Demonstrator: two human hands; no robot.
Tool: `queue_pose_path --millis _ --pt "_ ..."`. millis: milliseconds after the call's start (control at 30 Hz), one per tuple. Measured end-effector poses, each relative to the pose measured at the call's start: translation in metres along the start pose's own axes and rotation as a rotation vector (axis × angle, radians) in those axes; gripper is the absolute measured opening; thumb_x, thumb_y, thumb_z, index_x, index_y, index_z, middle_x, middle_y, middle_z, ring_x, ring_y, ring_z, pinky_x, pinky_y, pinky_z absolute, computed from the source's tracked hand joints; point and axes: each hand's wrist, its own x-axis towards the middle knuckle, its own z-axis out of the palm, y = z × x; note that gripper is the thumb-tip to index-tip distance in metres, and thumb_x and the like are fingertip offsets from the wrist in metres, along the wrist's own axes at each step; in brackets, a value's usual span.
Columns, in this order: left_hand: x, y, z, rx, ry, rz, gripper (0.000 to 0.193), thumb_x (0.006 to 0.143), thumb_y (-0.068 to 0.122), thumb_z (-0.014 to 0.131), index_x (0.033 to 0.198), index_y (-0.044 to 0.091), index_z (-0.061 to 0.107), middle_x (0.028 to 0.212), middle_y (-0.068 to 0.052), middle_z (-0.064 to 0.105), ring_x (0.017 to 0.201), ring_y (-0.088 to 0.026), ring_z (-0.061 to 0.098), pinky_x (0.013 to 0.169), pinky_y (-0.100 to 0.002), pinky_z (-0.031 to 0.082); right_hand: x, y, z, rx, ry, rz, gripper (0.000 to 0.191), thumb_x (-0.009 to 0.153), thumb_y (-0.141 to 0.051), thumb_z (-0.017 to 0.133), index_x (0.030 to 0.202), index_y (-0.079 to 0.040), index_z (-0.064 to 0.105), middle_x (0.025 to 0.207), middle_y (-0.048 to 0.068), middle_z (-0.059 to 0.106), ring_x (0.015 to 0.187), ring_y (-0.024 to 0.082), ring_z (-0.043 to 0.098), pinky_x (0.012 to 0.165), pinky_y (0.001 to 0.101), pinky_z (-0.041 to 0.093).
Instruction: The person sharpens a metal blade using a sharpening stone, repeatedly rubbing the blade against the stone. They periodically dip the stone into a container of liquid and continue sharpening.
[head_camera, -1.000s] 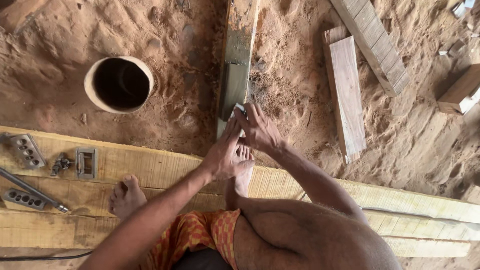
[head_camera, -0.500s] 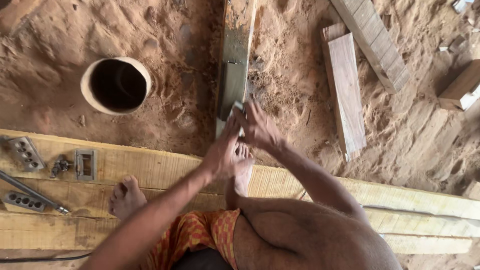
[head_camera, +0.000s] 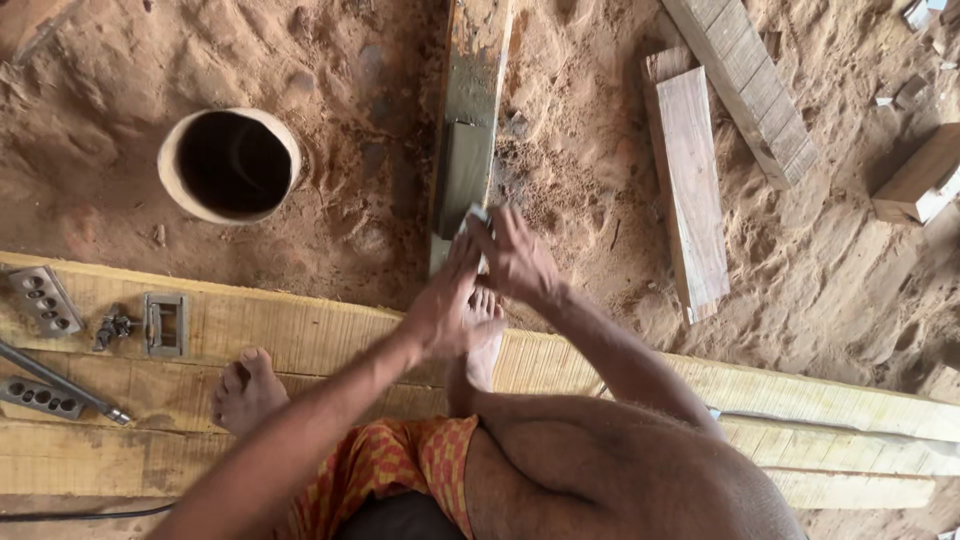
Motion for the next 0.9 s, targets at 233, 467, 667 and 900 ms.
queue_pose_path --millis 233,467,667,900 --pt "0.094 -0.020 -0.022 0.155 0.029 0.044 0.126 0.083 0.068 0.077 0.162 0.006 0.001 0.171 -0.023 0.001 0.159 -0.040 0.010 0.128 -0.057 0.018 0.057 0.065 -0.022 0.027 -0.030 0.127 0.065 0.076 -0.019 0.087 0.135 -0.004 0.065 0.118 0.023 0.057 0.101 0.032 0.059 0.070 0.0374 0.060" --pt "0.023 -0.002 -0.009 -0.053 -0.080 -0.180 0.120 0.080 0.061 0.073 0.166 0.012 0.005 0.174 -0.018 -0.002 0.159 -0.036 0.008 0.123 -0.059 0.017 0.023 0.005 -0.020 -0.003 -0.198 0.103 0.074 0.077 -0.030 0.090 0.140 -0.006 0.060 0.124 0.022 0.054 0.108 0.034 0.057 0.077 0.0400 0.062" --pt "0.041 0.006 -0.021 -0.152 -0.053 -0.141 0.104 0.082 0.049 0.074 0.163 0.014 0.019 0.177 -0.014 0.006 0.160 -0.032 0.020 0.126 -0.057 0.026 0.038 0.030 -0.017 0.055 -0.360 0.296 0.060 0.088 -0.029 0.087 0.140 -0.014 0.060 0.126 0.020 0.052 0.092 0.030 0.060 0.056 0.0357 0.061" --pt "0.072 0.004 -0.031 0.179 0.028 0.017 0.115 0.087 0.054 0.074 0.162 0.002 0.003 0.170 -0.020 0.003 0.159 -0.036 0.011 0.131 -0.050 0.016 0.052 0.046 -0.018 0.006 0.009 0.151 0.083 0.065 -0.029 0.098 0.136 -0.005 0.063 0.124 0.016 0.054 0.107 0.030 0.059 0.074 0.0366 0.064"
